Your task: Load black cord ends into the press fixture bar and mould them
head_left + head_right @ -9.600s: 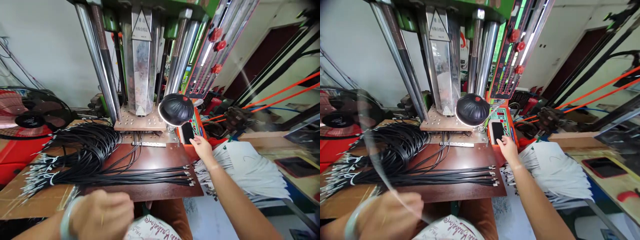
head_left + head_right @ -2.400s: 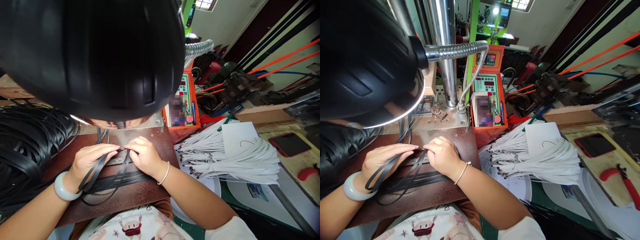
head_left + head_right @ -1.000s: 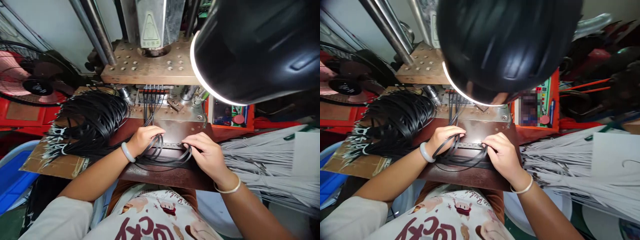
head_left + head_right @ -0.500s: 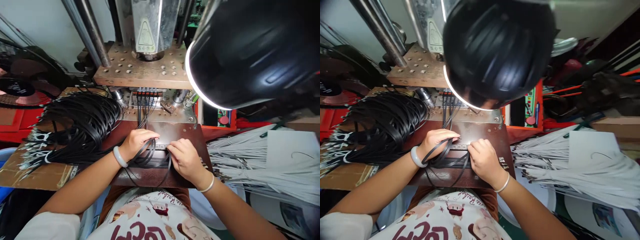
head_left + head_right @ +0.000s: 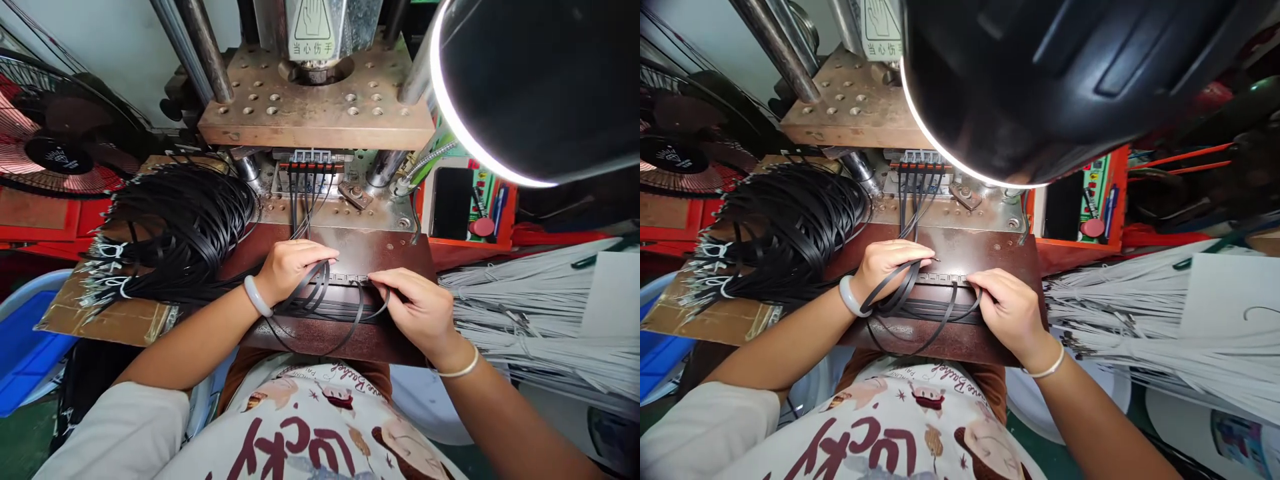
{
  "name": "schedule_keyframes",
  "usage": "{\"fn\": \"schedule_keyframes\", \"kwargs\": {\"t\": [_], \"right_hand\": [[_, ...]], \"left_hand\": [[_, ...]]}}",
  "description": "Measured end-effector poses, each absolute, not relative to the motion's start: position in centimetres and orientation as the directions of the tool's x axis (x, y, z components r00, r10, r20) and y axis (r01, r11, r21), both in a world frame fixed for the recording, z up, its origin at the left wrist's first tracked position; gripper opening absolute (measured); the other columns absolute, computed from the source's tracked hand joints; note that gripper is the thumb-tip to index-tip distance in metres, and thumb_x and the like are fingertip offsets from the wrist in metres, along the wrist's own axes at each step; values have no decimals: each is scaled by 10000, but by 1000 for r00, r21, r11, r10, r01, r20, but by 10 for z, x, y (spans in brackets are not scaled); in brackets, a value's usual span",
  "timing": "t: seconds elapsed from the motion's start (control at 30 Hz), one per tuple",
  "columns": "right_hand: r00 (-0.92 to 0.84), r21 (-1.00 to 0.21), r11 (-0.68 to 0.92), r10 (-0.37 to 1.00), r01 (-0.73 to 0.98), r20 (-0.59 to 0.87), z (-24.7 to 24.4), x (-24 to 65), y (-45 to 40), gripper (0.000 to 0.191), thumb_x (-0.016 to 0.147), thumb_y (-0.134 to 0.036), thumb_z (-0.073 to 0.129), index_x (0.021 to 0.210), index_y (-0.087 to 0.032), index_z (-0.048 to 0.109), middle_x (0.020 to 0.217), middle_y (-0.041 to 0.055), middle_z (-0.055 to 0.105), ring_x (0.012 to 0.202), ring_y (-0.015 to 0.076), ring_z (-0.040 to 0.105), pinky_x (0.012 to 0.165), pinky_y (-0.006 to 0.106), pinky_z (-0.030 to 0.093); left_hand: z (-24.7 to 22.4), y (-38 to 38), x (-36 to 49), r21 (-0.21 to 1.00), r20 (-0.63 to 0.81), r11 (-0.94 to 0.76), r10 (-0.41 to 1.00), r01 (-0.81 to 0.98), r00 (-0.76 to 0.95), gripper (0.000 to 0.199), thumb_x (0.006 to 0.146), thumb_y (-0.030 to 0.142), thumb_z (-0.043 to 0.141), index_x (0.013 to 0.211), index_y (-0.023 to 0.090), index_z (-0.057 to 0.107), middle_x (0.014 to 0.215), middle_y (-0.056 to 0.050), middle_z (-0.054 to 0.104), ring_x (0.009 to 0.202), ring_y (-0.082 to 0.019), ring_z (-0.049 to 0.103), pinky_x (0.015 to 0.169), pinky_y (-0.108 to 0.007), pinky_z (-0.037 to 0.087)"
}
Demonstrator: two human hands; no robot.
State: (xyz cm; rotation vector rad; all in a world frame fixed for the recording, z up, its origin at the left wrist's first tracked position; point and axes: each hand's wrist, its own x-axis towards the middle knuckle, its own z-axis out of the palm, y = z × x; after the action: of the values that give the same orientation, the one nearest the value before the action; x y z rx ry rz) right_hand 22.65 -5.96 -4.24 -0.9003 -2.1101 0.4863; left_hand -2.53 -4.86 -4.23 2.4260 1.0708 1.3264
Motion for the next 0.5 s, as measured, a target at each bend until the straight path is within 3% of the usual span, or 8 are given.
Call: {"fn": "schedule_keyframes", "kwargs": {"t": [0.27,0.37,0.5], "right_hand": [[-644,-343,810,586,475,492,-38,222,-57,348,836,-19,460,1058,-182,673,919,79,724,825,193,663,751,356,572],[-666,-310,822,569,477,483,-38,222,-57,358,831,-8,449,1063,-179,662,921,78,720,823,194,657,754,352,565],[-710,-233,851,522,470,474,-40,221,-57,345,817,6,445,1042,-158,649,908,90,710,818,206,647,756,363,553]], "left_hand": [[-39,-51,-25,589,627,-669,732,453,267,136,894,216,651,964,148,744,894,-62,761,794,-125,719,755,-199,572],[-36,-50,-24,634,631,-657,744,408,218,122,875,218,674,926,139,750,901,-76,749,830,-134,707,792,-224,574],[-35,-50,-24,671,621,-647,757,362,204,117,857,209,694,911,125,754,844,-71,747,758,-121,699,726,-201,564]]}}
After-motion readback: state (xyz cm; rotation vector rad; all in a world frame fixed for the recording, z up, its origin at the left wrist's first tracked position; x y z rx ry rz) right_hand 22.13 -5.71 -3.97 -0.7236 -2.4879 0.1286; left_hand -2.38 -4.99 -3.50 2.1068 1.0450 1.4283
